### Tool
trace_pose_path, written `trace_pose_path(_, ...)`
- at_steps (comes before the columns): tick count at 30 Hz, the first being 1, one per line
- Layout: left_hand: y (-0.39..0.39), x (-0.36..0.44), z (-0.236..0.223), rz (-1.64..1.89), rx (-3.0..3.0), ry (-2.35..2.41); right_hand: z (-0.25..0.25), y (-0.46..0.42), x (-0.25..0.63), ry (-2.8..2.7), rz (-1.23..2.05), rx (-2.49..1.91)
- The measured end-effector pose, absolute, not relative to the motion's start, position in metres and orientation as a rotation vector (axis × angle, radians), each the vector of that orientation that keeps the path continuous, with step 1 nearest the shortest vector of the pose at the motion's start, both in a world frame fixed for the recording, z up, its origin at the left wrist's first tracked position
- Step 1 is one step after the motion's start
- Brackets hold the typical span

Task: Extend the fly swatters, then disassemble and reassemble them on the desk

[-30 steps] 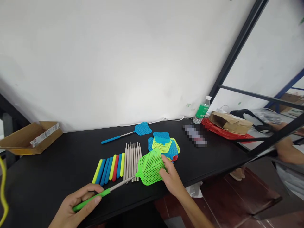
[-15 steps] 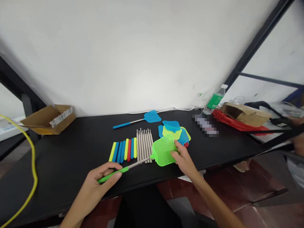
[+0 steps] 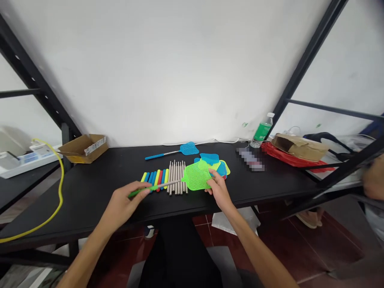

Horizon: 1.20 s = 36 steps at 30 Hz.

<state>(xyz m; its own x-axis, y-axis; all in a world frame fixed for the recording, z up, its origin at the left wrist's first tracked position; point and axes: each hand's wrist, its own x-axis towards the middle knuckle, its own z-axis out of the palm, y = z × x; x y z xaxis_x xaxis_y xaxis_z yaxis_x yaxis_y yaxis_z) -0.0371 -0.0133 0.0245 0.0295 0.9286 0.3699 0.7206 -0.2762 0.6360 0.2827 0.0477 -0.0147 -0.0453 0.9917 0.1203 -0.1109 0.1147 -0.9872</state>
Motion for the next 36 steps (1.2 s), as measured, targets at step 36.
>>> trace_pose_path(36, 0.109, -0.067, 0.027, 0.871, 2.155, 2.203, -0.002, 0.046, 0.278, -1.562, 0.996, -0.999)
